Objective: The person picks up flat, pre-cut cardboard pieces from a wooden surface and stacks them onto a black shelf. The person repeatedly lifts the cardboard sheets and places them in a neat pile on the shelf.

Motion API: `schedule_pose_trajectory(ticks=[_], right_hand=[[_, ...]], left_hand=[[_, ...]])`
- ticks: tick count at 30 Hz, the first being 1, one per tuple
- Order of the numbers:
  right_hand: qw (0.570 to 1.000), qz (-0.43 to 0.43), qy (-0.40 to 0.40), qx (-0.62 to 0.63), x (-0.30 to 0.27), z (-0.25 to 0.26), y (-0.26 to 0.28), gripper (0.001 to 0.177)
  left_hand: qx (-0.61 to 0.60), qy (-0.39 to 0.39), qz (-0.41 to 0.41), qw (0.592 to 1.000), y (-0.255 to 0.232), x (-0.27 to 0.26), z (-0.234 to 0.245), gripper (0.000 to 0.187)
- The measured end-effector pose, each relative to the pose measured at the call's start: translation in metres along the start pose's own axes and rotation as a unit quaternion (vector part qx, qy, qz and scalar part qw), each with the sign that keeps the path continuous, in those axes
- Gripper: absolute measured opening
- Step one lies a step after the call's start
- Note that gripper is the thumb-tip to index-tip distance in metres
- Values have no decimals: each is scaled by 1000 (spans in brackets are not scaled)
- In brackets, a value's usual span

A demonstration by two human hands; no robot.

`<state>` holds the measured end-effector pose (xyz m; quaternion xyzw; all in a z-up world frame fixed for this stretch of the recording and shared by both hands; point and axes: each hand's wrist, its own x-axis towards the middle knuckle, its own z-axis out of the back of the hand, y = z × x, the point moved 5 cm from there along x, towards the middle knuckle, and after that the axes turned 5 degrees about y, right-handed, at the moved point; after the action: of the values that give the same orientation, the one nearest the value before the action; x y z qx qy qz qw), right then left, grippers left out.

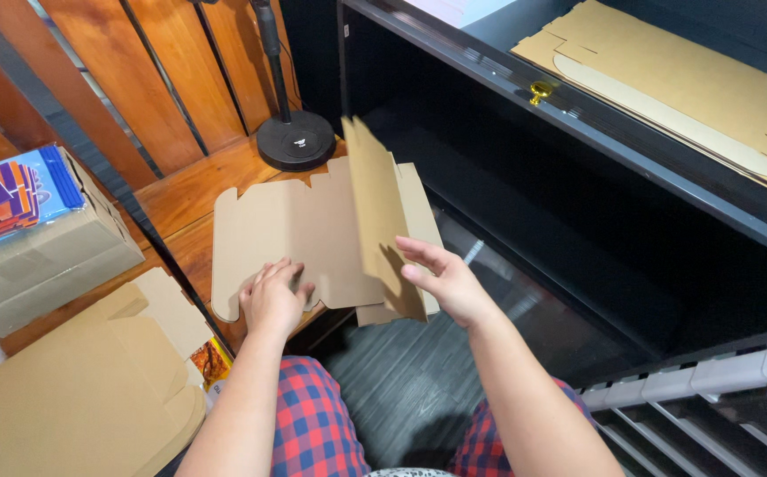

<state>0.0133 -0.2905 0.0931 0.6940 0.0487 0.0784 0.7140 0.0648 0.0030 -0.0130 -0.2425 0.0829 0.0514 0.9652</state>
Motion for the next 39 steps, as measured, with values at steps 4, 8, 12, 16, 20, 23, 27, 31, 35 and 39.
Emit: schedule_pose_trajectory(ticks=[4,8,12,16,20,23,27,31,35,39], right_hand=[[980,-103,-126,-112,24,21,-57,51],[959,-159,-159,-172,36,42,-102,54],[936,-209,-158,-235,42,50,-129,62],[923,-234,-153,-265,43,44,-136,58],[941,-221,-172,-189,43,34,-131,47],[963,-196,-178,-47,35,21,-112,39],[971,-159,-168,54,35,11,-95,33],[980,-80,-162,79,30,7,-54,31],[988,-36,-151,-1,17,6,2,32],[979,43,-162,-117,9,12,41,31]], left_hand=[[-3,6,-2,1000,2,0,1,45],[11,2,7,1000,7,7,-7,44],[8,8,3,1000,6,6,-6,45],[1,5,3,1000,4,3,-4,45],[5,5,1,1000,3,2,-4,45],[5,12,5,1000,1,-1,-4,44],[3,-8,6,1000,4,4,-9,43],[-61,-91,-19,994,3,11,-8,29],[-153,-155,-84,973,-28,-7,23,23],[-327,-165,-138,920,-64,-27,63,24]])
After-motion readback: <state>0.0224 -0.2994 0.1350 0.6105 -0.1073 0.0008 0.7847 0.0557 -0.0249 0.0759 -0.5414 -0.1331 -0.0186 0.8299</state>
